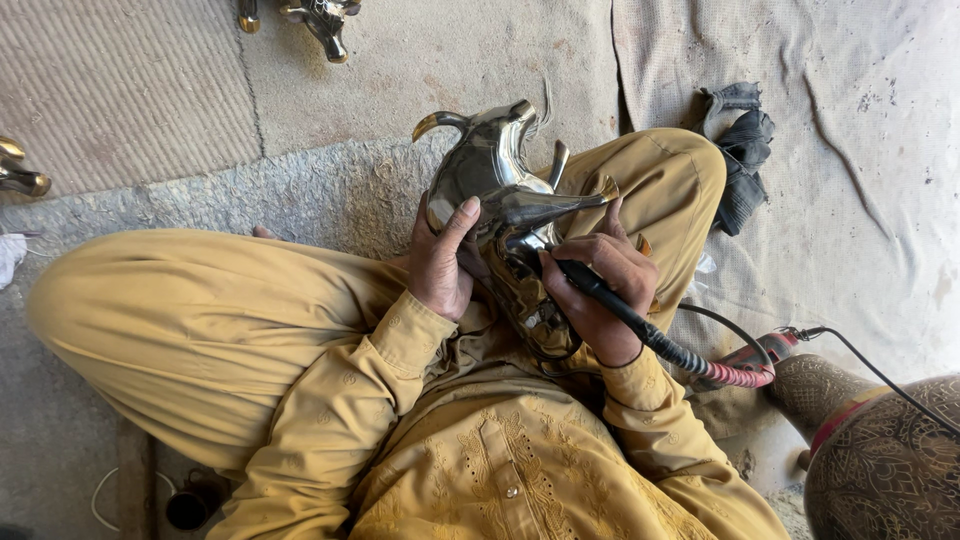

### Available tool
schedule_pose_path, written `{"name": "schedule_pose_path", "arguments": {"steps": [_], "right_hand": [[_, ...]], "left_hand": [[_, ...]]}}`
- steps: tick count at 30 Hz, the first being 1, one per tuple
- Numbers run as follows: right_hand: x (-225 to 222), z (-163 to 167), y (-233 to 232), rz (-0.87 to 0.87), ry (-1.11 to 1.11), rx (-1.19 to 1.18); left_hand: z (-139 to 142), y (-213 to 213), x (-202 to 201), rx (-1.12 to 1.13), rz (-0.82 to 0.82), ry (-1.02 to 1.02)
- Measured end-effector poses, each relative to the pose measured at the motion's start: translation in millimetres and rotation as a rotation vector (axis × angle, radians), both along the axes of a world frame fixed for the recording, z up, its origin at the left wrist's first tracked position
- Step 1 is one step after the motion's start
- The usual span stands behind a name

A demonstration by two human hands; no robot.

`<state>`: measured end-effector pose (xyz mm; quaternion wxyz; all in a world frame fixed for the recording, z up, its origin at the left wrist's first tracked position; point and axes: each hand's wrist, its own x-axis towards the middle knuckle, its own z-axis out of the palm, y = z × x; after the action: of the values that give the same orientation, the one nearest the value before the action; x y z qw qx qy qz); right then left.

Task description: The person sits cross-legged on the floor and uses a handheld rotary tool to polish and finish brass bull figurines, holding each figure steady with one hand while running the tool over its surface, turning the figures over to reach different sides, and setting finished pieces aside.

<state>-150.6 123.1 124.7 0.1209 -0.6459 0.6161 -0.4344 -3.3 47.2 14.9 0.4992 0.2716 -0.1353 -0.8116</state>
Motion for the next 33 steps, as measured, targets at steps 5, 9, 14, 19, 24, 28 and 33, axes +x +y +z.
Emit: {"name": "schedule_pose_path", "arguments": {"steps": [5,9,14,19,24,28,33], "right_hand": [[-0.1,-1.2,1.2,0.023,0.05,0.036],[0.2,-1.3,2.1,0.048,0.05,0.039],[-1.1,-1.2,3.8,0.066,0.043,0.04],[-2.5,-3.0,4.5,0.068,0.039,0.036],[-2.9,-2.9,5.2,0.053,0.026,0.031],[-2.7,-2.8,4.8,0.055,-0.009,0.015],[-2.1,-2.8,4.8,0.026,-0.013,0.018]], "left_hand": [[2.0,-0.1,0.6,-0.002,0.002,-0.001],[3.5,0.1,0.5,0.004,-0.008,0.001],[4.4,1.5,0.8,0.0,-0.007,-0.027],[4.9,2.2,0.8,0.001,-0.01,-0.037],[6.5,1.2,0.8,-0.004,-0.008,-0.032],[5.9,1.1,1.0,-0.004,-0.009,-0.026],[3.0,1.9,0.2,0.0,0.0,-0.02]]}}
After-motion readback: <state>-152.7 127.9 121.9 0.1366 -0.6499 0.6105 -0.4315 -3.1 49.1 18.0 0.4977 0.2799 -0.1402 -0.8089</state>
